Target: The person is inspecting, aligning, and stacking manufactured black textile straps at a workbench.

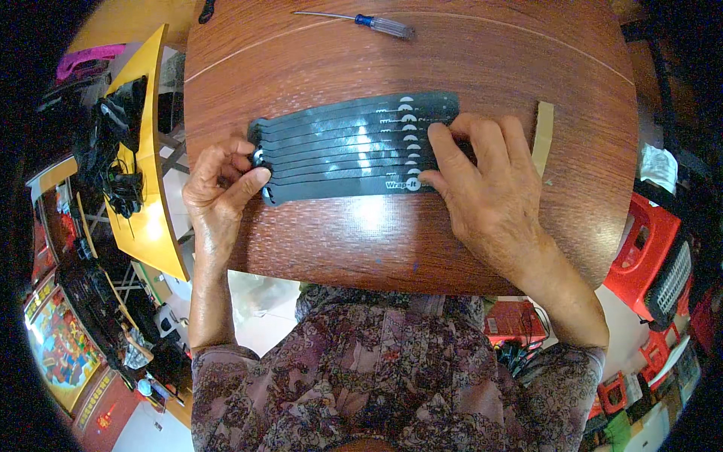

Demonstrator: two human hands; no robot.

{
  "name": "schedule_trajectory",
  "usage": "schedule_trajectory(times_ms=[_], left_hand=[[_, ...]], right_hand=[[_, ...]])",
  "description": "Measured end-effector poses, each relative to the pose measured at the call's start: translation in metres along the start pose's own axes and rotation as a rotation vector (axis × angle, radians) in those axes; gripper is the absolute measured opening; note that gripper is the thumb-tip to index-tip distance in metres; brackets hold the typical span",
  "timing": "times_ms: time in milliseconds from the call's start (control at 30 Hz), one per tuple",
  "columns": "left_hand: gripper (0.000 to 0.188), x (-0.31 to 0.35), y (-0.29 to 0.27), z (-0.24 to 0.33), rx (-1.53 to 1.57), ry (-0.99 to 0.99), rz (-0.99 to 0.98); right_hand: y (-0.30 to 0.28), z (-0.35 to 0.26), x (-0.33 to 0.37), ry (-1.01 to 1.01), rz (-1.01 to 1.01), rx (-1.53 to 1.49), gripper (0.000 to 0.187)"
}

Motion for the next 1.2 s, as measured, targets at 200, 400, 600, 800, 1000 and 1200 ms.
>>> schedule_trajectory(times_ms=[200, 400, 600, 800, 1000, 1200], left_hand=[[0.029, -0.003, 0.004, 0.001, 0.047, -0.051, -0.041], [0.022, -0.007, 0.006, -0.005, 0.059, -0.197, -0.072], [0.022, -0.013, 0.01, -0.01, 0.112, -0.234, -0.107], [0.02, -0.016, 0.011, -0.018, 0.169, -0.296, -0.144], [0.019, -0.014, 0.007, -0.015, 0.133, -0.203, -0.099], [0.007, -0.017, 0.005, -0.017, 0.213, -0.2, -0.164]], right_hand=[[0.0, 0.001, 0.002, 0.021, 0.001, -0.007, 0.048], [0.002, 0.002, 0.002, 0.017, 0.011, 0.001, 0.046], [0.002, 0.002, 0.005, 0.004, 0.027, 0.003, 0.047], [0.004, 0.001, 0.003, 0.026, 0.011, -0.008, 0.047], [0.005, 0.0, 0.002, 0.028, 0.0, -0.012, 0.047], [0.006, 0.0, 0.002, 0.001, 0.013, 0.003, 0.047]])
Point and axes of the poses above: each hand's wrist, its own x-axis away from the middle knuckle, its own y-axis out of the palm, z = x × y, the point moved 9 cm from there along -x, towards the middle knuckle, and after that the axes turned 3 degrees about -y, right-handed, at the moved point
